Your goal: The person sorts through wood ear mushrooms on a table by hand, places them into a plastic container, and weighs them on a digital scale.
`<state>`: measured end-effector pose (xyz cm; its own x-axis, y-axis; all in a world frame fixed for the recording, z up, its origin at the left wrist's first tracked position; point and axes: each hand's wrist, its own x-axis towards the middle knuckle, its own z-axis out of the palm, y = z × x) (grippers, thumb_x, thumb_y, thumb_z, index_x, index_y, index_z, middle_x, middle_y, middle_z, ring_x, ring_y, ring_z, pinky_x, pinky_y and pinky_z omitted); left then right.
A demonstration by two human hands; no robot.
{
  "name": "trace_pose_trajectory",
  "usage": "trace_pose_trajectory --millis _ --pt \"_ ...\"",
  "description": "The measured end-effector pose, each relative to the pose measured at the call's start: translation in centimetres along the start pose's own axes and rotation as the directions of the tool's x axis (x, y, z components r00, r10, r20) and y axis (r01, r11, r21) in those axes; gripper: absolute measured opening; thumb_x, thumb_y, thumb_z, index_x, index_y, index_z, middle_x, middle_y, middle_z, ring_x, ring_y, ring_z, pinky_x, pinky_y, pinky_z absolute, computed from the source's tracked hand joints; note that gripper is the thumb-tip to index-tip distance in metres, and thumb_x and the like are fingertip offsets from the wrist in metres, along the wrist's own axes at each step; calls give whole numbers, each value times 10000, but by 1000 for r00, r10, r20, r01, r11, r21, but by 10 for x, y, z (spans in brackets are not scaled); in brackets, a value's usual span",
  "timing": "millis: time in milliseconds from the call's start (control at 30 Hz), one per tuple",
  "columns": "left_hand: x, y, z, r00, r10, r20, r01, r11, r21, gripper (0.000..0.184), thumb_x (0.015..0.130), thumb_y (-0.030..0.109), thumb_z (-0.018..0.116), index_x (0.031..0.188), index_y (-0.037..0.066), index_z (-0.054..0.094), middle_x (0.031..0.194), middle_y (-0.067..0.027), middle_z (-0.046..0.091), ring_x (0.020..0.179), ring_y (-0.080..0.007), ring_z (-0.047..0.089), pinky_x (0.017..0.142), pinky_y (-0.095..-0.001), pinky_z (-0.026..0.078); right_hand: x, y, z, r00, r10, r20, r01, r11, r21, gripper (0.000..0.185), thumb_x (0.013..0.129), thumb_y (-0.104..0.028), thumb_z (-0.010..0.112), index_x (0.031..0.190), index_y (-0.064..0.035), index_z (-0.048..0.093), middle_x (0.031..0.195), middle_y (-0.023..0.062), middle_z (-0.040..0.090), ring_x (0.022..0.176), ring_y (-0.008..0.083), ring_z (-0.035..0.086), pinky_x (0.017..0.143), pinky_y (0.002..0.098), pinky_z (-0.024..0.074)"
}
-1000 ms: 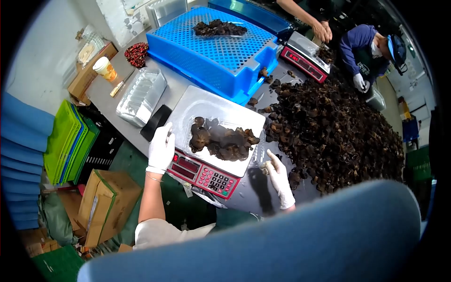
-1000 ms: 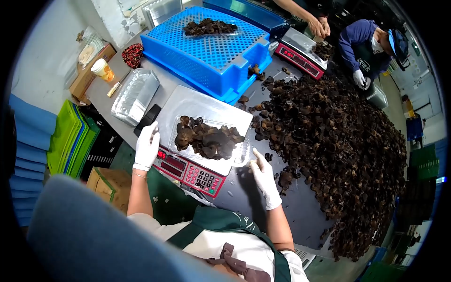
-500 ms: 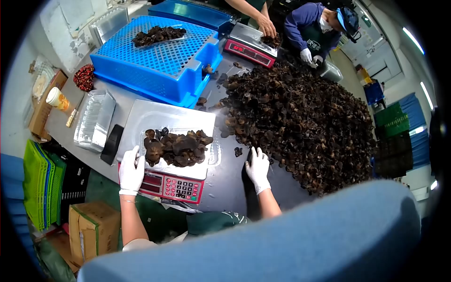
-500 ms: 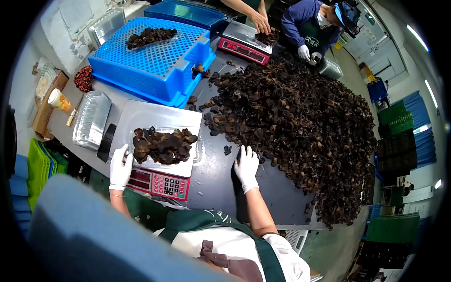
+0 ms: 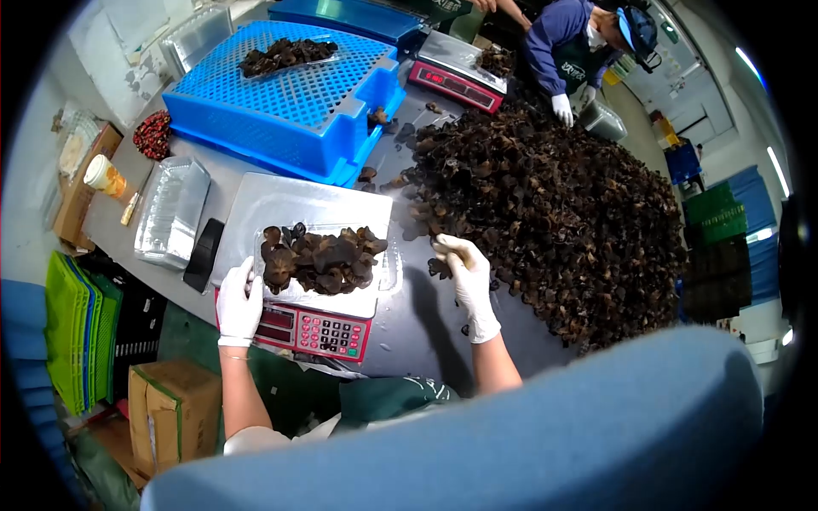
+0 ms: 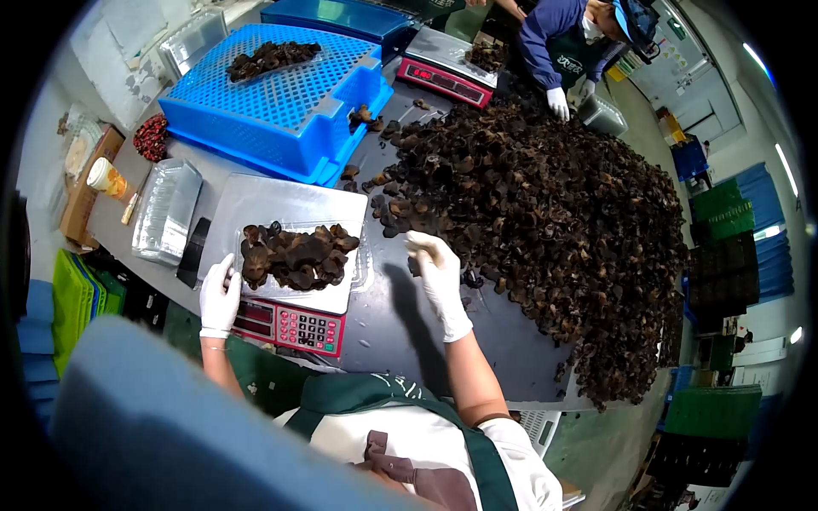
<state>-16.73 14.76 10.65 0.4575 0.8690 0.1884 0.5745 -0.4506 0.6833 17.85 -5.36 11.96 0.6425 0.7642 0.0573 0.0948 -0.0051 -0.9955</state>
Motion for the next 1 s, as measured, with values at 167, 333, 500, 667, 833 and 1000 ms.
trace_pose_trajectory --millis 167,333,500,667,833,1000 --pt "-4 -5 1 1000 19 -21 -20 999 -40 354 871 40 623 1222 -7 603 893 -99 587 745 -216 566 724 -323 486 7 -47 74 980 -101 173 80 989 124 265 941 92 461 1123 7 634 1208 91 630 1074 168 628 966 294 498" --pt "-6 4 -5 999 -29 -38 26 996 -80 355 876 48 617 1230 15 607 928 -87 591 762 -208 564 736 -315 490 5 -36 101 896 -226 383 249 968 -11 278 908 42 525 1159 -23 624 1171 99 639 1161 212 579 1030 323 422" --pt "-7 -5 -7 996 -46 -74 39 995 -91 353 886 57 610 1236 14 599 938 -85 587 764 -204 559 742 -311 491 4 -35 65 990 -136 30 132 986 105 242 933 29 542 1147 6 650 1184 92 657 1117 179 607 1012 318 450" --pt "-1 -2 -18 989 -36 -143 27 998 -61 328 897 45 600 1224 16 606 949 -76 589 757 -187 550 732 -296 487 1 -3 18 993 -63 -104 62 998 -7 202 941 19 548 1104 5 668 1026 48 672 926 116 610 867 257 488" --pt "2 -3 -24 978 -60 -198 44 995 -85 329 892 45 611 1221 28 612 961 -66 603 730 -161 539 710 -280 489 -20 16 10 1000 13 -20 -15 997 -71 180 935 15 586 1095 6 669 1010 44 676 887 106 611 844 244 495" --pt "0 -6 -26 976 -26 -217 17 999 -41 327 903 31 605 1229 47 619 961 -21 621 711 -78 489 658 -215 446 -31 4 20 977 -140 160 187 925 -332 208 858 -38 686 1062 -2 671 978 82 672 915 172 636 858 290 496"
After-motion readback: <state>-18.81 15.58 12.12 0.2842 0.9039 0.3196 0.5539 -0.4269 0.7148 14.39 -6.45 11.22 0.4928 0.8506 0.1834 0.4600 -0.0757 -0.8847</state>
